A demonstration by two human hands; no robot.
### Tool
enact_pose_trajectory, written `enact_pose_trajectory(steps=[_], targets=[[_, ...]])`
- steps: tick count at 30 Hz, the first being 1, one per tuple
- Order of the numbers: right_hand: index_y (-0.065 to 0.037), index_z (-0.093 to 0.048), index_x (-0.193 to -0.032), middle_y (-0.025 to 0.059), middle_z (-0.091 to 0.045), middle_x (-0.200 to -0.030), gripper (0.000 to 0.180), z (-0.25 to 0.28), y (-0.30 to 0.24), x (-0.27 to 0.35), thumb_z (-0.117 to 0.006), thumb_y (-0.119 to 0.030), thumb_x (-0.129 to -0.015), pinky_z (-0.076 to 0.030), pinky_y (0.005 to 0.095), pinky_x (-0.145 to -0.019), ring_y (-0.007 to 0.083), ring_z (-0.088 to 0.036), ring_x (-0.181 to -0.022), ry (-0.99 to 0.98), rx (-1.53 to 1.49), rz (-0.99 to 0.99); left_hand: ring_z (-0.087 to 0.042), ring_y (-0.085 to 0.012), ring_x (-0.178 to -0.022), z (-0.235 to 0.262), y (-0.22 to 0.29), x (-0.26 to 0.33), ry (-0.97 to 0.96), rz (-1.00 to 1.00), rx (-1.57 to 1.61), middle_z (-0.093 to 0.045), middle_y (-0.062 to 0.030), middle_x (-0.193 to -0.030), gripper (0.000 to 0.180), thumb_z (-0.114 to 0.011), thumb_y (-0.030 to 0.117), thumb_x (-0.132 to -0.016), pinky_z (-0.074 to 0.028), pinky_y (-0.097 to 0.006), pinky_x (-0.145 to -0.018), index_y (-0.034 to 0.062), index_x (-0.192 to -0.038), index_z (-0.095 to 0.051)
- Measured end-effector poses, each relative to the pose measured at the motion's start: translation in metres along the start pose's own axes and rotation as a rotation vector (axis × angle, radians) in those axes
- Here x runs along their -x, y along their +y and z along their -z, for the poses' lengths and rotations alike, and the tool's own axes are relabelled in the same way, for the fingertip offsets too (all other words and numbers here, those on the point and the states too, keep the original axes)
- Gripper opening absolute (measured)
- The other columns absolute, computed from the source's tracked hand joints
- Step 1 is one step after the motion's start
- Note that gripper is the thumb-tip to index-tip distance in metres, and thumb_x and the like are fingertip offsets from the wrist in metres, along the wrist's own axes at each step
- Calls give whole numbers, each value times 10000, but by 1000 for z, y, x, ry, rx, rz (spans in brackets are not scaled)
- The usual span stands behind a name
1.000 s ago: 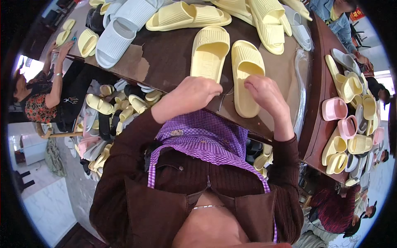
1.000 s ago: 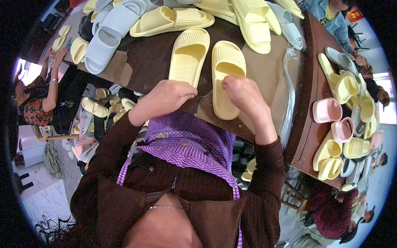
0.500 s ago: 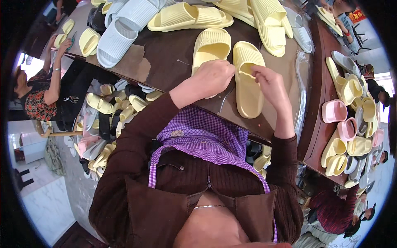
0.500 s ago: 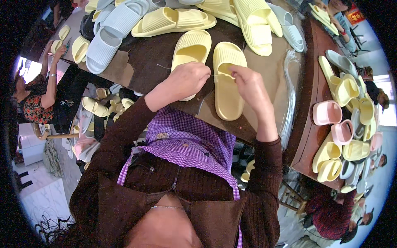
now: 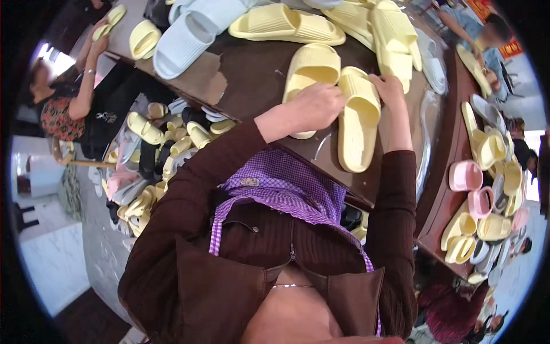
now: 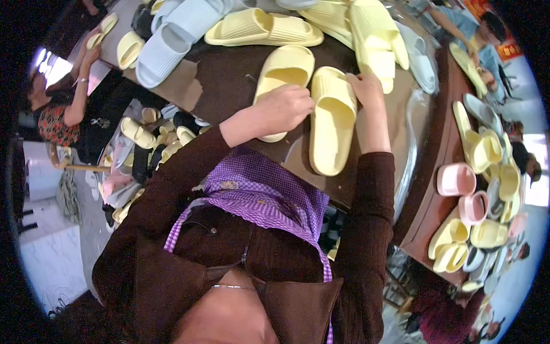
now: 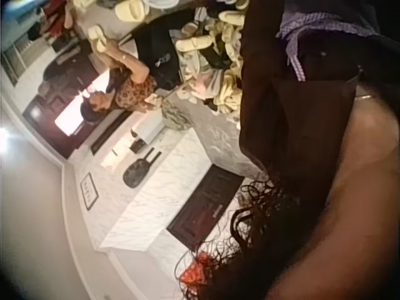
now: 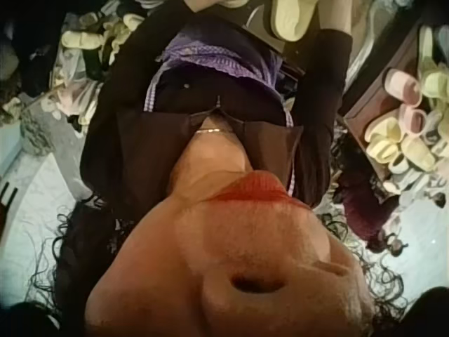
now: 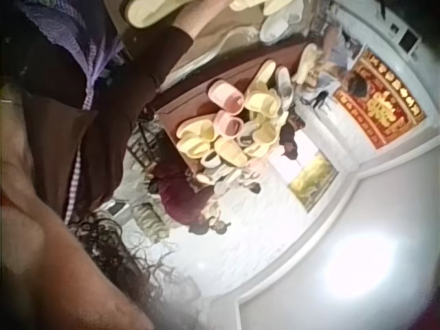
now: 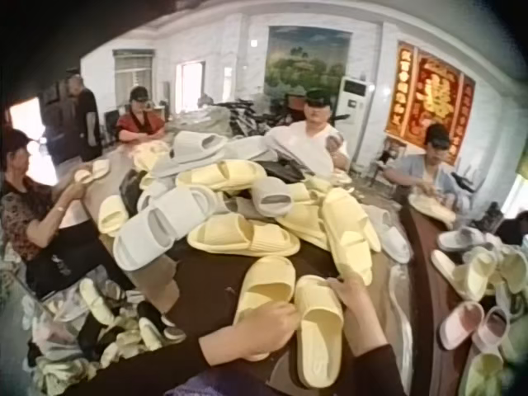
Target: The person pairs slippers and fastens each pair together using plastic ties by hand.
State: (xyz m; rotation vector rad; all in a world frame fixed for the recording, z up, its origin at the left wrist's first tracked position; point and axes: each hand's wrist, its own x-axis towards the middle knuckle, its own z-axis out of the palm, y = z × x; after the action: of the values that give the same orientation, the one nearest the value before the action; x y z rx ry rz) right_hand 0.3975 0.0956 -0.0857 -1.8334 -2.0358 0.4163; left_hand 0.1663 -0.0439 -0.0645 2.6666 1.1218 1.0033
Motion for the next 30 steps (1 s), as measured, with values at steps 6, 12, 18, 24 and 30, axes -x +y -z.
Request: enact_pose_trajectory(steps=[6, 12, 18, 24, 30], targets=[[24, -674, -866, 155, -655, -731, 327, -1, -2, 9, -642, -288, -773, -473, 325, -655, 210, -618, -663, 102, -206, 56, -552, -249, -743, 9, 11, 12, 68, -109, 112, -543, -93, -718, 64, -600, 81, -745, -455, -342, -675, 20, -735, -583], [4, -675, -879, 156, -660, -764, 282, 3, -9, 23, -633, -253, -770, -476, 325, -691, 225, -627, -711, 130, -214, 60, -560, -261, -698, 8, 46, 15, -12, -96, 174, -549, -91, -694, 79, -590, 97, -705, -459, -359, -660, 47, -657, -551], [-14, -672, -891, 162, -659, -780, 266, 8, -10, 30, -632, -253, -780, -481, 323, -699, 231, -630, -719, 204, -186, 73, -555, -255, -688, 7, 22, 8, 14, -133, 76, -531, -81, -662, 94, -597, 96, -700, -457, -353, -647, 57, -636, -541], [-16, -662, -891, 171, -654, -790, 221, 9, -22, 34, -603, -208, -799, -483, 354, -712, 288, -627, -759, 253, -239, 39, -562, -290, -797, 12, -37, 4, 12, 12, -49, -551, -134, -824, 86, -549, 65, -792, -471, -368, -732, -15, -823, -542], [-33, -641, -966, 66, -637, -766, 154, 7, -40, 29, -606, -93, -829, -470, 265, -685, 144, -587, -712, 178, -514, 119, -564, -315, -871, 0, -48, 1, -50, 109, 107, -551, -152, -909, 118, -503, 76, -838, -465, -395, -770, -24, -897, -523]])
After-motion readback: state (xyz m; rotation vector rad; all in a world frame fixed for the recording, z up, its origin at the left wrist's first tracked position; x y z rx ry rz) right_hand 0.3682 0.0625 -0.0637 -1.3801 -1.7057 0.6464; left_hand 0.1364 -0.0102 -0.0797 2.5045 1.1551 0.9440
